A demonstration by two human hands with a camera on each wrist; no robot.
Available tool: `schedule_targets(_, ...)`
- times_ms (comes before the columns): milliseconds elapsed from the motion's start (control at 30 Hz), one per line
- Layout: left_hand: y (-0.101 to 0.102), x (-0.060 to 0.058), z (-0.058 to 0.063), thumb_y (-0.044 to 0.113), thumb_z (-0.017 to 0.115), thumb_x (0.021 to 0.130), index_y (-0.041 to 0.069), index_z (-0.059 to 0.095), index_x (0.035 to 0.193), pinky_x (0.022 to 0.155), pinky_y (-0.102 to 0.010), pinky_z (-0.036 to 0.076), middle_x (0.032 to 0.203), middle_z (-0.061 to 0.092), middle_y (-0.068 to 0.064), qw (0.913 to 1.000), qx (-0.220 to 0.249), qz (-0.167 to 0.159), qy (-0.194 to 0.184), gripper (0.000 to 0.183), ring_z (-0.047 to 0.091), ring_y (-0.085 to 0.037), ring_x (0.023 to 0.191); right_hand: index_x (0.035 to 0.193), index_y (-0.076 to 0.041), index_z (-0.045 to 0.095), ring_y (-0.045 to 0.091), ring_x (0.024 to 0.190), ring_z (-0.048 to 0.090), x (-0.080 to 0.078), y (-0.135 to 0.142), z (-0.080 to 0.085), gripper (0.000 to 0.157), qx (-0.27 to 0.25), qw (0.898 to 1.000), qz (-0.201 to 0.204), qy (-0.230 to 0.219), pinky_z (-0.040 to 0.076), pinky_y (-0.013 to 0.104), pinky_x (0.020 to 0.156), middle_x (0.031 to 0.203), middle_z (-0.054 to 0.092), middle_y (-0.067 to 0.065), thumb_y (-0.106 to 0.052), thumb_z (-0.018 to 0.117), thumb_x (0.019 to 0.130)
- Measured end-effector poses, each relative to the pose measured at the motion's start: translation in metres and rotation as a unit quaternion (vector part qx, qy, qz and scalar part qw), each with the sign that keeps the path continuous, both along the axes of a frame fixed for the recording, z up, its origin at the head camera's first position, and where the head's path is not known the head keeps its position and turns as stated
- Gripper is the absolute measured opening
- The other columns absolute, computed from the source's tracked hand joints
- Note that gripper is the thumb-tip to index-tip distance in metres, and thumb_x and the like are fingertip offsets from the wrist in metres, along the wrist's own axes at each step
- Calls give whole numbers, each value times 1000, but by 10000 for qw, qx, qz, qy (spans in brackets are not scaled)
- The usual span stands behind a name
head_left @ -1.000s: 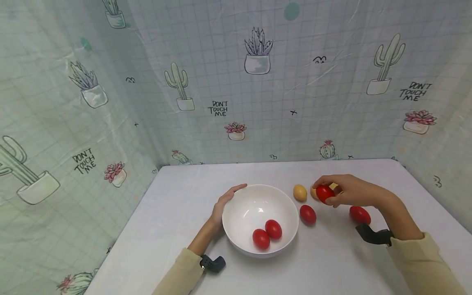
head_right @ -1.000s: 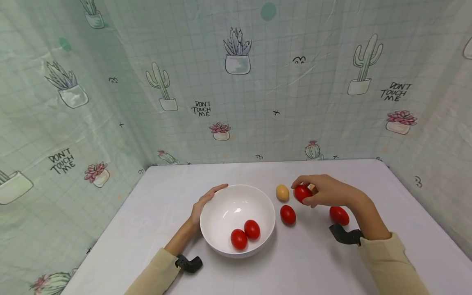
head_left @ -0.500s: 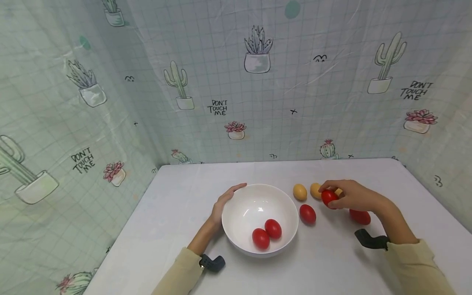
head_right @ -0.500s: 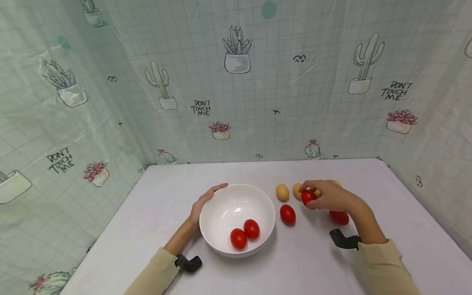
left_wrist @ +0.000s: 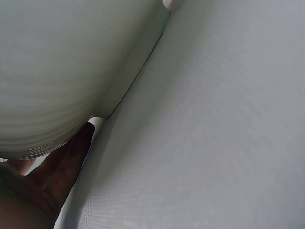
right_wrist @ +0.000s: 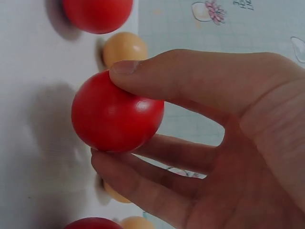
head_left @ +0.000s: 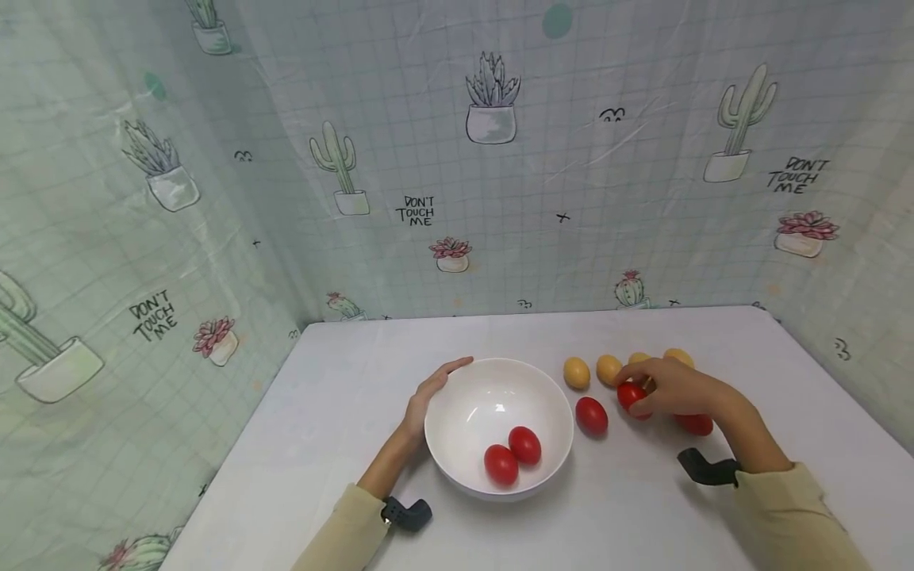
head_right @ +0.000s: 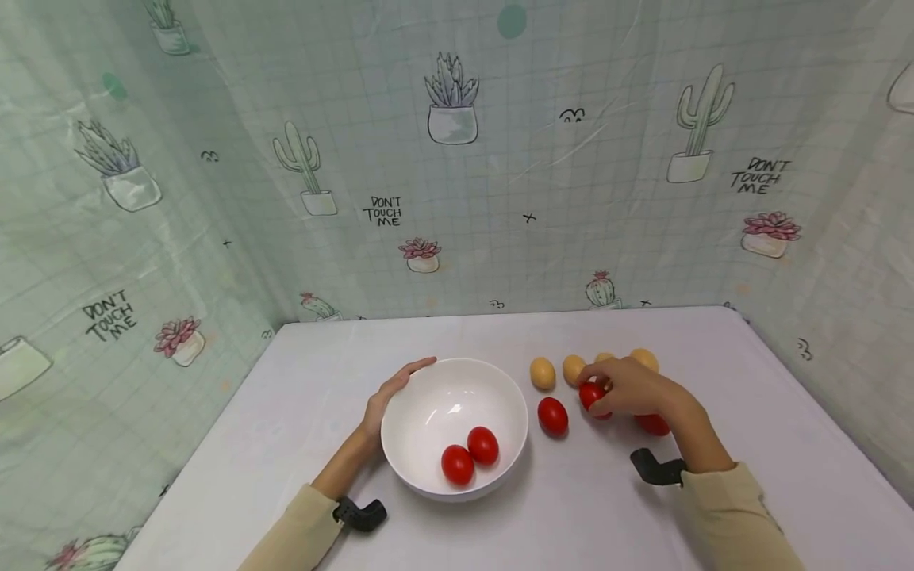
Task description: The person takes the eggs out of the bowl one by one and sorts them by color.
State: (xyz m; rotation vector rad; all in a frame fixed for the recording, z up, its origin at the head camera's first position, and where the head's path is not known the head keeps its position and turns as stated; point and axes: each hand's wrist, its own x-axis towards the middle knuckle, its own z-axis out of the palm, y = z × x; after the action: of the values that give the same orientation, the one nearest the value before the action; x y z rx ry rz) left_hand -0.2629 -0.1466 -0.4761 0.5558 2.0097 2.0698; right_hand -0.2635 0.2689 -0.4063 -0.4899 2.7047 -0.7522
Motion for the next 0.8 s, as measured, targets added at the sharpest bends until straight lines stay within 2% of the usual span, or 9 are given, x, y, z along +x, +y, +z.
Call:
schedule_targets(367, 2, 1, 1, 32, 15, 111, 14, 38, 159, 99, -28, 58, 162, 43, -16, 10000, 90, 11, 10, 57, 64, -7, 126, 127, -16, 73, 23, 104, 56, 3, -3, 0, 45, 330, 9990, 120, -260, 60, 41, 82, 112, 67, 5, -19, 82, 83)
schedule_targets(633, 1, -1, 0, 32, 15, 110, 15, 40, 158, 101, -28, 58, 161, 45, -12, 10000, -12, 83, 29, 56, 63, -8, 129, 126, -18, 73, 24, 105, 55, 4, -4, 1, 44, 495, 9980, 105, -369, 59, 44, 83, 112, 66, 4, -20, 82, 83)
schedule_targets(800, 2, 0, -1, 31, 15, 110, 15, 40, 158, 102, -28, 57, 162, 44, -11, 9999, -41, 68, 63, 56, 61, -13, 133, 127, -20, 71, 24, 107, 56, 6, -2, 2, 46, 552, 9974, 79, -460, 59, 49, 84, 115, 66, 5, -21, 82, 83)
